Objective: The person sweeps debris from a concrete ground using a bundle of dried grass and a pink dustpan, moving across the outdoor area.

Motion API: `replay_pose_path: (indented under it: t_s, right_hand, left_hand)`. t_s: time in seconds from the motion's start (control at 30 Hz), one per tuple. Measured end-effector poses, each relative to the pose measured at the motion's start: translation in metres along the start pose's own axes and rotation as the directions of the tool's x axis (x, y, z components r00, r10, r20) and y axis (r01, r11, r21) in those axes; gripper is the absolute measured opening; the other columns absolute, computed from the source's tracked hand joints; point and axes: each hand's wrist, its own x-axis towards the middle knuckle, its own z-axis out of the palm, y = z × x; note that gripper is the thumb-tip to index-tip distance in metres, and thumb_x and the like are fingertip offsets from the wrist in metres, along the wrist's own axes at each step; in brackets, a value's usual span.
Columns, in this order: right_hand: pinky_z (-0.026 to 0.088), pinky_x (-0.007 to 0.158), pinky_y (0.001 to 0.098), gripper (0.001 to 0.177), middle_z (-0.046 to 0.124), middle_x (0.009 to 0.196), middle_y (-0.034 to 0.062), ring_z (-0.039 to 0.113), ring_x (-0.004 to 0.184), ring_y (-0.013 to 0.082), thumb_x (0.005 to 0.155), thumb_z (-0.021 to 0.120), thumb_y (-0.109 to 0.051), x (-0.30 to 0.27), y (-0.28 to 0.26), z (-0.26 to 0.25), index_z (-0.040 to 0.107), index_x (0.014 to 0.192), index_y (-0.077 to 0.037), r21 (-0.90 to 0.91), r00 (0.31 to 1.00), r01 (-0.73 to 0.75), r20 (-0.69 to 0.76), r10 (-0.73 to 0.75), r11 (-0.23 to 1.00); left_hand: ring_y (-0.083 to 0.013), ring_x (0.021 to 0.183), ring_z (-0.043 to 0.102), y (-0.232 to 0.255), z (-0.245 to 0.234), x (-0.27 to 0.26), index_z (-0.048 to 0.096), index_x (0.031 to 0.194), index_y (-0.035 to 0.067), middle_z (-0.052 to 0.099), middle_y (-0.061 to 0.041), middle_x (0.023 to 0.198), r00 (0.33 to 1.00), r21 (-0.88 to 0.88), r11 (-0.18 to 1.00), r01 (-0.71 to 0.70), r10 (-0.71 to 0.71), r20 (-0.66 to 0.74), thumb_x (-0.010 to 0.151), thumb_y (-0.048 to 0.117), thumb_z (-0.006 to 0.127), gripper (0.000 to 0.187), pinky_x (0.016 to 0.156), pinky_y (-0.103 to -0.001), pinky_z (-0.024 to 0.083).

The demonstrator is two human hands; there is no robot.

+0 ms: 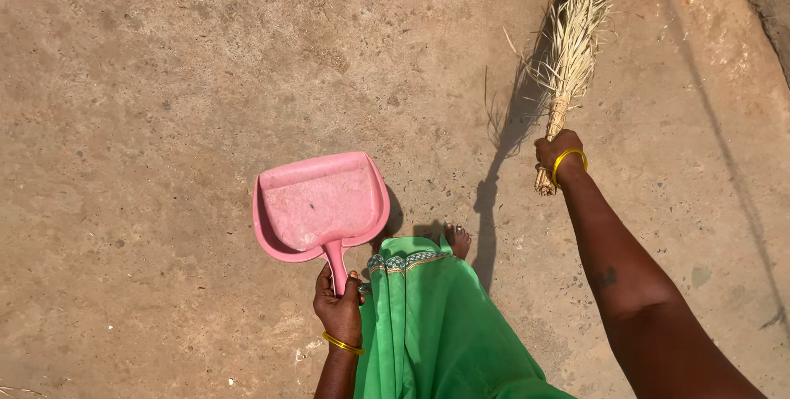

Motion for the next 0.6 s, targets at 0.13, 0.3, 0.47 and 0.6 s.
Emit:
replay_pose_path:
  t_s: [0.13,0.3,0.47,0.6]
  right_hand:
    - [0.044,0.051,0.0463,0.023,0.066,0.077,0.0234,0.057,0.058,0.0274,0.086,0.07,-0.01,0.04,-0.059,0.01,0.062,0.082,0.011,-0.092,0.997,-0.081,0.011,0.083,0.992]
    - [0.059,0.085,0.0493,0.075,0.065,0.119,0.0373,0.068,0.107,0.0446,0.09,0.066,-0.007,-0.04,-0.07,0.171,0.026,0.149,0.018,-0.604,0.95,0.276,0.292,-0.114,0.748]
    - [0.058,0.08,0.0526,0.069,0.063,0.116,0.0322,0.069,0.099,0.0455,0.096,0.054,-0.004,-0.144,-0.065,0.257,0.021,0.155,0.009,-0.491,0.68,0.69,0.691,-0.244,0.533]
    - [0.058,0.085,0.049,0.048,0.071,0.111,0.0232,0.07,0.104,0.0395,0.09,0.065,-0.01,-0.177,-0.084,0.195,0.055,0.136,-0.001,-0.3,0.403,0.907,0.821,-0.405,0.294]
  left_hand:
    - [-0.0092,0.065,0.062,-0.011,-0.016,0.006,0.054,0.136,-0.008,0.068,-0.008,0.093,0.999,-0.007,1.0,0.008,-0.008,-0.042,0.087,-0.005,0.068,0.051,0.046,-0.024,0.048]
    - [-0.0106,0.063,0.06,-0.005,-0.02,0.008,0.054,0.137,-0.007,0.068,-0.01,0.092,0.995,0.008,0.999,0.044,-0.043,-0.086,0.087,-0.005,0.069,0.052,0.046,-0.024,0.047]
    - [-0.0099,0.063,0.058,0.015,-0.011,0.008,0.055,0.136,-0.007,0.068,-0.009,0.095,0.998,-0.005,1.0,-0.029,0.028,-0.058,0.087,-0.005,0.068,0.051,0.047,-0.024,0.047]
    - [-0.0089,0.066,0.061,0.032,-0.002,0.003,0.054,0.138,-0.005,0.068,-0.008,0.096,0.997,-0.02,0.999,-0.041,0.04,-0.06,0.087,-0.005,0.067,0.053,0.048,-0.023,0.048]
